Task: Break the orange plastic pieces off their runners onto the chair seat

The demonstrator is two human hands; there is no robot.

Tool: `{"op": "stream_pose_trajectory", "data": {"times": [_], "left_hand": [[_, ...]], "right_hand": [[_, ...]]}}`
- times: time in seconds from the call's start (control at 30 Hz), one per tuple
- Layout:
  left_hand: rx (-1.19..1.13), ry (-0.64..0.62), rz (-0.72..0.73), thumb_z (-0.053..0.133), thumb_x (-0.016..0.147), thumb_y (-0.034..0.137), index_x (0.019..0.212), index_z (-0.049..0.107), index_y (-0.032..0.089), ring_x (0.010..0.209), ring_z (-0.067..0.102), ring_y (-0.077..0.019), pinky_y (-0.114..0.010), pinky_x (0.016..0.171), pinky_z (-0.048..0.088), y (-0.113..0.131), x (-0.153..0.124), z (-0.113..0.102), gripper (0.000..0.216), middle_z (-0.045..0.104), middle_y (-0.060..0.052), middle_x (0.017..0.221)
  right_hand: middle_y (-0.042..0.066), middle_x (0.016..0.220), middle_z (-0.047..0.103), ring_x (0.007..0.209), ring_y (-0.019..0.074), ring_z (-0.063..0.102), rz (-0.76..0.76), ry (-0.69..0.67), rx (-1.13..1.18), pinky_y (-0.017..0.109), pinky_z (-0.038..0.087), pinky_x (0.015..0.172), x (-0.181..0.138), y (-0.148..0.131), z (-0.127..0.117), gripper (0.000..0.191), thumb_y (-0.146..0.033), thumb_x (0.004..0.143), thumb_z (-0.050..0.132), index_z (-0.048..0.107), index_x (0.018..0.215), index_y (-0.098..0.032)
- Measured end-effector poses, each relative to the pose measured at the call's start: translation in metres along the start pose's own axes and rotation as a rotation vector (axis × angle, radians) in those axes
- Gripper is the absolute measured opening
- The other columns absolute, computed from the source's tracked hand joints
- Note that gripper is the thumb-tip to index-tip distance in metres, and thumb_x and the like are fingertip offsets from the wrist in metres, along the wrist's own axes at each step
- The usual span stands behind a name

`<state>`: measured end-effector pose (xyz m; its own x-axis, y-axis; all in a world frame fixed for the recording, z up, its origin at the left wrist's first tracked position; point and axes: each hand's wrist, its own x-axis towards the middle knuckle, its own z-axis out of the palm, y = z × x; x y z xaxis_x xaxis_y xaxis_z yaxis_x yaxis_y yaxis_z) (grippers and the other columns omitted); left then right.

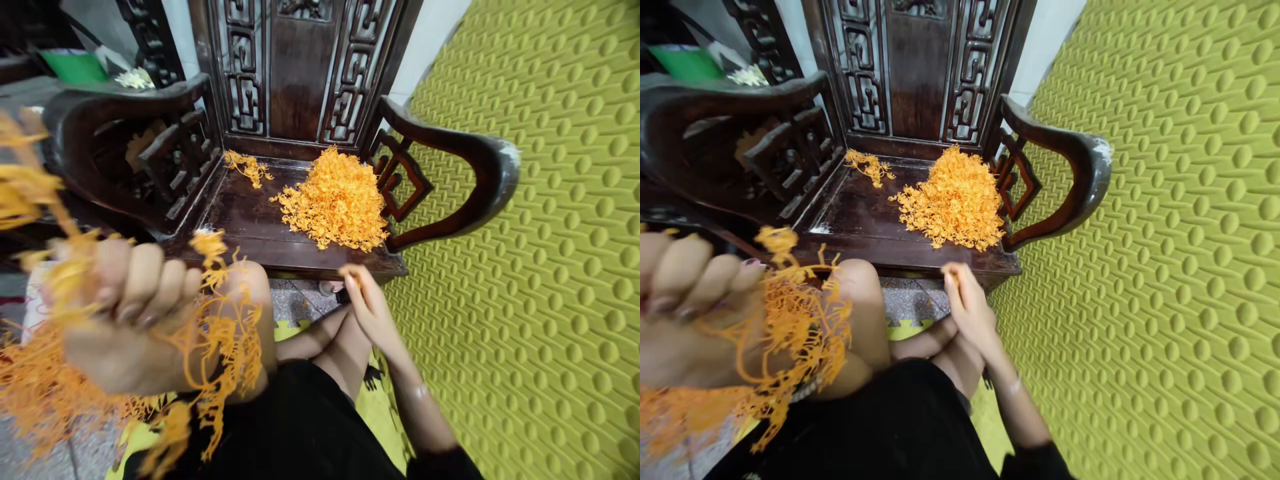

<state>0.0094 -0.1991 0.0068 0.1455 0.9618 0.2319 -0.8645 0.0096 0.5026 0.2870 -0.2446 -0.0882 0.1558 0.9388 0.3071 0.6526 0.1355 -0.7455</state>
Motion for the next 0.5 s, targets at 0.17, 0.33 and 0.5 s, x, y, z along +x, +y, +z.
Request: {"op": "stream_pose_trajectory", "data": {"times": [0.17, 0.33, 0.5], "left_hand": [[-0.214, 0.005, 0.027, 0.038, 0.092, 0.016, 0.061, 0.034, 0.016, 0.041, 0.030, -0.0027, -0.014, 0.044, 0.037, -0.045, 0.026, 0.034, 0.031, 0.026, 0.008, 0.050], [-0.264, 0.031, 0.010, 0.046, 0.086, 0.013, 0.065, 0.030, 0.018, 0.051, 0.040, -0.0055, -0.015, 0.057, 0.044, -0.056, 0.035, 0.016, 0.027, 0.022, 0.007, 0.055], [-0.339, -0.019, -0.065, 0.049, 0.083, 0.013, 0.065, 0.027, 0.018, 0.050, 0.032, -0.0054, -0.013, 0.056, 0.040, -0.070, 0.044, -0.002, 0.028, 0.017, 0.007, 0.057]], "right_hand": [[0.015, 0.107, 0.055, 0.105, 0.0249, 0.049, -0.176, 0.034, -0.513, 0.039, 0.039, 0.093, 0.146, 0.021, 0.033, 0.027, -0.023, 0.091, 0.042, 0.062, 0.107, -0.013], [0.022, 0.108, 0.057, 0.117, 0.0372, 0.039, -0.156, 0.024, -0.654, 0.063, 0.015, 0.103, 0.203, 0.027, 0.067, 0.034, -0.037, 0.087, 0.052, 0.069, 0.089, -0.007], [0.014, 0.120, 0.059, 0.116, 0.0250, 0.050, -0.267, 0.116, -0.168, 0.050, 0.026, 0.108, 0.167, -0.004, 0.061, 0.049, -0.050, 0.095, 0.032, 0.061, 0.112, -0.015]]}}
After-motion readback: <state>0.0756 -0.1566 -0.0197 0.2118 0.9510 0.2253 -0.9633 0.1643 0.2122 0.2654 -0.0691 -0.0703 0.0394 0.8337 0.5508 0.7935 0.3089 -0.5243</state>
